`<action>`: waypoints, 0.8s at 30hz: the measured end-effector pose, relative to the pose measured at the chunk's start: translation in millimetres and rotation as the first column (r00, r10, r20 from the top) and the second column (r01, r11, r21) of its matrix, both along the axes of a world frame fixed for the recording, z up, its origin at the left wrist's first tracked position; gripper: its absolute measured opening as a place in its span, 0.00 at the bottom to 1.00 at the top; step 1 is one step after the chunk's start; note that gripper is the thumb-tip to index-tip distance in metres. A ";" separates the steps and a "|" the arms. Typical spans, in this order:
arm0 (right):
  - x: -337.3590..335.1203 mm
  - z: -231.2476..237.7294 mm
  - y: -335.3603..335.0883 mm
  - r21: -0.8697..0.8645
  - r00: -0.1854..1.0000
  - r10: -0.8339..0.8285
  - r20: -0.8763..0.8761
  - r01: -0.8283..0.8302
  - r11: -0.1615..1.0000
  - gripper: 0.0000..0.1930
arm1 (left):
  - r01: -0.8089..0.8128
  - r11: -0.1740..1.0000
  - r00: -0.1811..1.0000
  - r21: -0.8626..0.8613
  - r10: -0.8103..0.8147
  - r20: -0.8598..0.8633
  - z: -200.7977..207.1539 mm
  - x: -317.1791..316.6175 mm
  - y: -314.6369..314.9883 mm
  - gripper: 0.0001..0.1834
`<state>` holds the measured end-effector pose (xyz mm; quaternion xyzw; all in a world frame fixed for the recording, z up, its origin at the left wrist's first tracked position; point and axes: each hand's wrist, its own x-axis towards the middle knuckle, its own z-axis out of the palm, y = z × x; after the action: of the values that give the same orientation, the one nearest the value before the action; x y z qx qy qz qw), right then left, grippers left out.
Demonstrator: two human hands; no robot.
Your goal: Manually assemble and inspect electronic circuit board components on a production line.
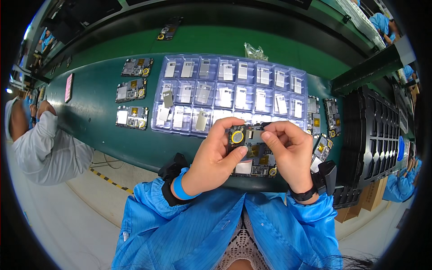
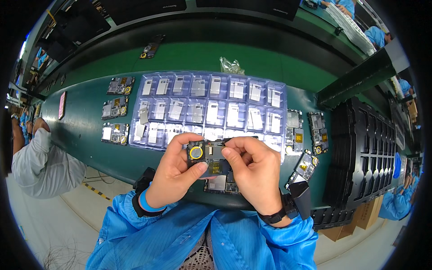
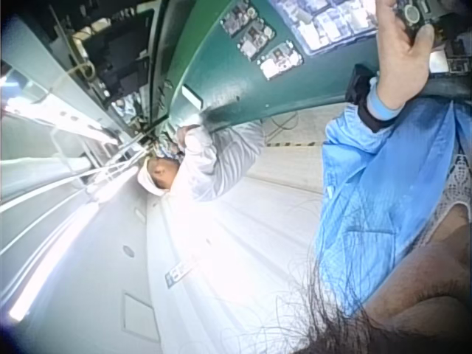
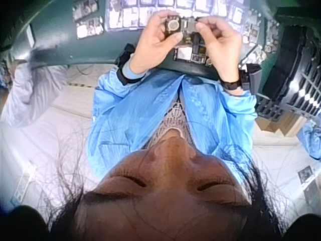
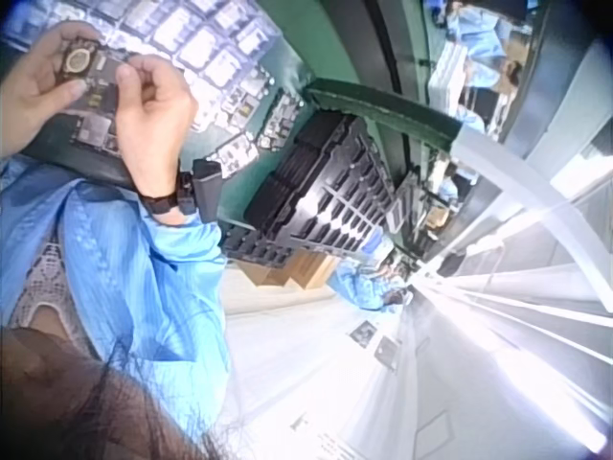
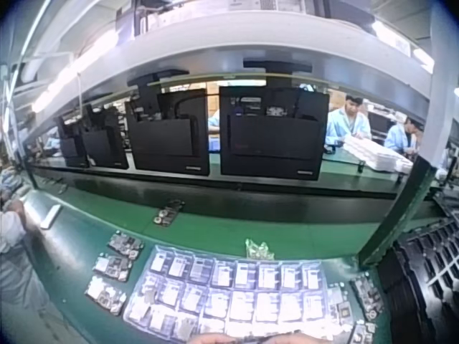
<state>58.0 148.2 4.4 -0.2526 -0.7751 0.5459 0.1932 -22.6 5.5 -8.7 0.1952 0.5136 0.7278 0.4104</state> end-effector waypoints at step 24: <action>1.7 11.6 -9.6 0.210 0.997 -0.074 -0.029 0.079 0.975 0.06 | -0.185 0.983 0.958 0.002 0.181 -0.223 -3.3 5.3 6.3 0.13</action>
<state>59.7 138.6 16.0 -0.2547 -0.8163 0.4555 0.2477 -17.3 11.7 -12.0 0.2231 0.5788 0.7315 0.2830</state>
